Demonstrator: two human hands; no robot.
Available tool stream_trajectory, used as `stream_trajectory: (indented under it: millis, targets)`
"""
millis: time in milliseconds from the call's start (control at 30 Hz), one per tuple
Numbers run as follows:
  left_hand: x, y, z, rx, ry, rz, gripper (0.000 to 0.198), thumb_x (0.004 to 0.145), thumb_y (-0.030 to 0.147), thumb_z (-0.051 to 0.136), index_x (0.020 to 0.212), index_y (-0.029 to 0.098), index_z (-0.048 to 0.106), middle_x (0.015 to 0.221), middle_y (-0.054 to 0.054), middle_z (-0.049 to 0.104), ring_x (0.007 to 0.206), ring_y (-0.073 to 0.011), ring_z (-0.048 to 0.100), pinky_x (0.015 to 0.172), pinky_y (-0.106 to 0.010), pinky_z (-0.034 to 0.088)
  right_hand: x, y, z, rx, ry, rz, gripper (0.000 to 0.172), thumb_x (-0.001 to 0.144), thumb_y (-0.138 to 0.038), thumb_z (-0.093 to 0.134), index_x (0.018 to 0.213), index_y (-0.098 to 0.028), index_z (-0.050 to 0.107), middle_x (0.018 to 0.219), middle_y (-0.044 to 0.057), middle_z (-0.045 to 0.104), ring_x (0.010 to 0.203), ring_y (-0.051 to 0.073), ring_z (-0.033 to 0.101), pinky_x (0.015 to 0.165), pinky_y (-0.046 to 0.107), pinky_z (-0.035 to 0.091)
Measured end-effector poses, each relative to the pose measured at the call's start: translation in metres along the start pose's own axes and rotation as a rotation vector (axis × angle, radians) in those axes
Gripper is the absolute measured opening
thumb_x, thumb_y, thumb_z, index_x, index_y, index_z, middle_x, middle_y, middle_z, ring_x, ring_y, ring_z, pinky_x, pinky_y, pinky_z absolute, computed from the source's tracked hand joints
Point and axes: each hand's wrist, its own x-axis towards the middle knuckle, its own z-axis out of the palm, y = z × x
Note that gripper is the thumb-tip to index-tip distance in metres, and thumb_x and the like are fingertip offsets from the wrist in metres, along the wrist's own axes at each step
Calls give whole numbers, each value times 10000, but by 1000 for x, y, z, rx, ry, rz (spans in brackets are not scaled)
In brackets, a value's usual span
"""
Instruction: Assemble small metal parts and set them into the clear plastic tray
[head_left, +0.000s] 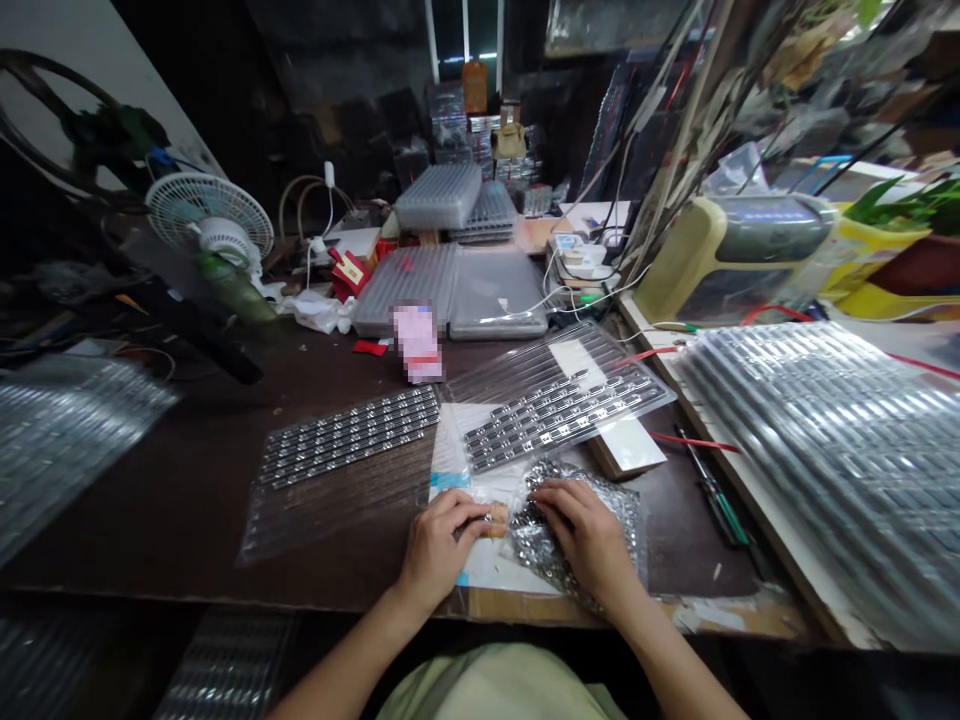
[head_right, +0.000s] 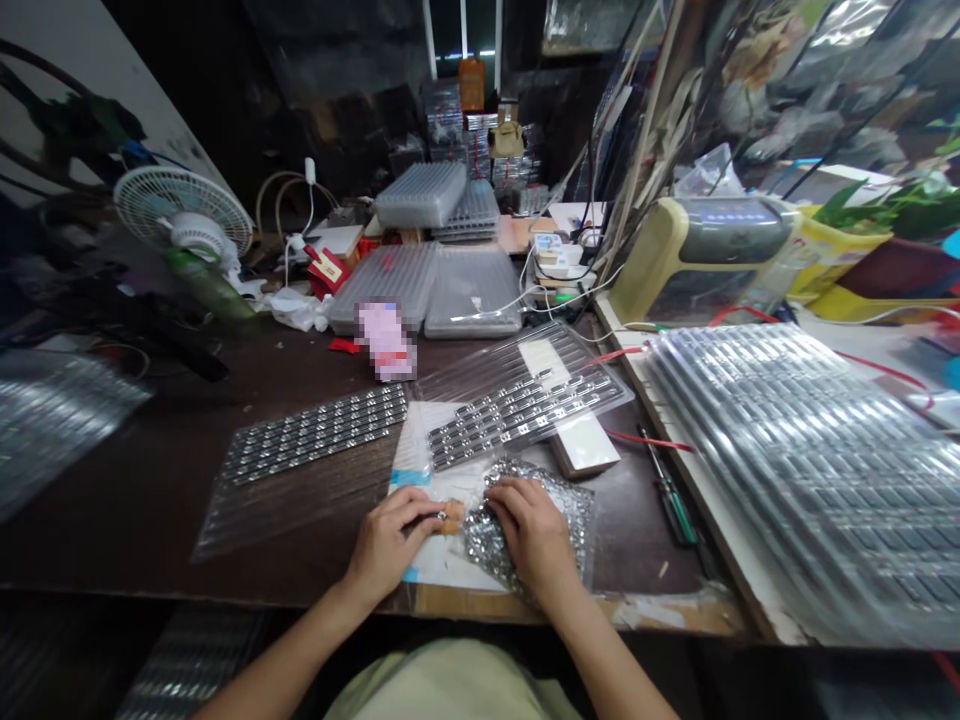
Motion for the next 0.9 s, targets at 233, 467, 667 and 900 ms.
stream_trajectory:
  millis: [233, 467, 667, 900]
  targets:
    - [1, 4, 0, 72, -10, 16, 134, 830, 212, 634, 922, 250, 724, 820, -22, 656, 785, -159, 629, 712, -265, 489, -2, 1, 0, -2, -15, 30, 134, 913, -198, 488, 948, -225, 614, 895, 45, 663, 852, 178, 610, 758, 317, 490]
    - [2, 1, -1, -35, 16, -32, 108, 828, 194, 623, 874, 221, 717, 830, -31, 666, 793, -166, 629, 703, -263, 489, 1, -20, 4, 17, -45, 158, 128, 876, -307, 575, 808, -223, 643, 760, 19, 674, 709, 165, 615, 654, 275, 447]
    - [4, -7, -3, -212, 157, -113, 122, 843, 216, 585, 856, 170, 697, 852, -58, 665, 803, -167, 631, 655, -239, 494, 9, -45, 32, -61, -149, 145, 63, 833, -276, 647, 824, -289, 708, 885, 7, 679, 828, 181, 561, 734, 319, 342]
    - [5, -7, -3, -222, 123, -125, 151, 844, 215, 565, 868, 177, 709, 868, -65, 658, 786, -158, 625, 617, -223, 499, 9, -44, 36, -140, -191, 122, 166, 845, -245, 628, 953, -344, 707, 860, 7, 644, 811, 176, 519, 717, 323, 317]
